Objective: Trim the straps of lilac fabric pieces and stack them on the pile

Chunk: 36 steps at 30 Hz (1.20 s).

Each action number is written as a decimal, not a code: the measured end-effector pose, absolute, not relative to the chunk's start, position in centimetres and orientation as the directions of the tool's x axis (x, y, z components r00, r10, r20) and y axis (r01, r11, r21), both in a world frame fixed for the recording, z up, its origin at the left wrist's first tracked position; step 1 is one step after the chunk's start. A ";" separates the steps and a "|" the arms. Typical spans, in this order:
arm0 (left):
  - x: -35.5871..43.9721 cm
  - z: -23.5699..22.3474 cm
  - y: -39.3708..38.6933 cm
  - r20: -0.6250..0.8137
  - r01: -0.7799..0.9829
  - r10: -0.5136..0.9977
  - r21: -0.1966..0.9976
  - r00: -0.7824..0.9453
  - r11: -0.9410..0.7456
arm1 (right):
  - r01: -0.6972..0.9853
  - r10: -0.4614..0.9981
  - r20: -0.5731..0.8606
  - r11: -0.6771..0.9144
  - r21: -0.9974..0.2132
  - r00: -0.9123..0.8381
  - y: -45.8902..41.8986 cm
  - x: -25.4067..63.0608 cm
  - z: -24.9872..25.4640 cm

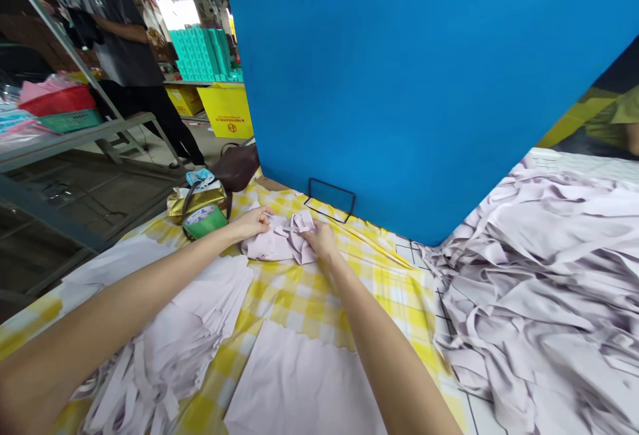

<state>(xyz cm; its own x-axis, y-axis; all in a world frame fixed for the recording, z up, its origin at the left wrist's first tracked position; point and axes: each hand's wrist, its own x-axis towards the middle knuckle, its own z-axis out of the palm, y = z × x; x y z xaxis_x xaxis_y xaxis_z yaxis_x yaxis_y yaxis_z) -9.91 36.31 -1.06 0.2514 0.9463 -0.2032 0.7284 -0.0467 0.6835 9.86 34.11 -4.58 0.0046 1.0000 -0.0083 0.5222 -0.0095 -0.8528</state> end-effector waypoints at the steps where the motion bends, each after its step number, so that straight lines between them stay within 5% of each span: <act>1: -10.0 -1.2 36.5 -0.182 0.759 0.956 0.648 0.232 -0.061 | 0.508 1.000 -0.012 -0.011 -0.861 0.001 34.1 9.8 -4.6; 9: -9.1 -0.3 34.3 -0.110 0.860 0.949 0.463 0.295 -0.214 | 0.347 1.000 -0.025 -0.017 -0.938 -0.017 34.2 9.2 -3.9; 23: -9.9 1.7 33.5 -0.021 0.892 0.985 0.427 0.173 -0.148 | -0.014 0.973 -0.160 -0.165 -0.986 -0.167 35.8 8.1 -1.3; 32: -11.2 0.6 31.9 -0.218 0.918 0.923 0.313 0.318 -0.243 | 0.321 0.964 -0.265 -0.248 -0.914 -0.011 36.7 6.1 -2.8; 36: -11.6 0.3 31.6 -0.283 0.931 0.904 0.266 0.322 -0.249 | 0.527 0.971 -0.178 -0.236 -0.816 0.159 36.2 5.7 -3.7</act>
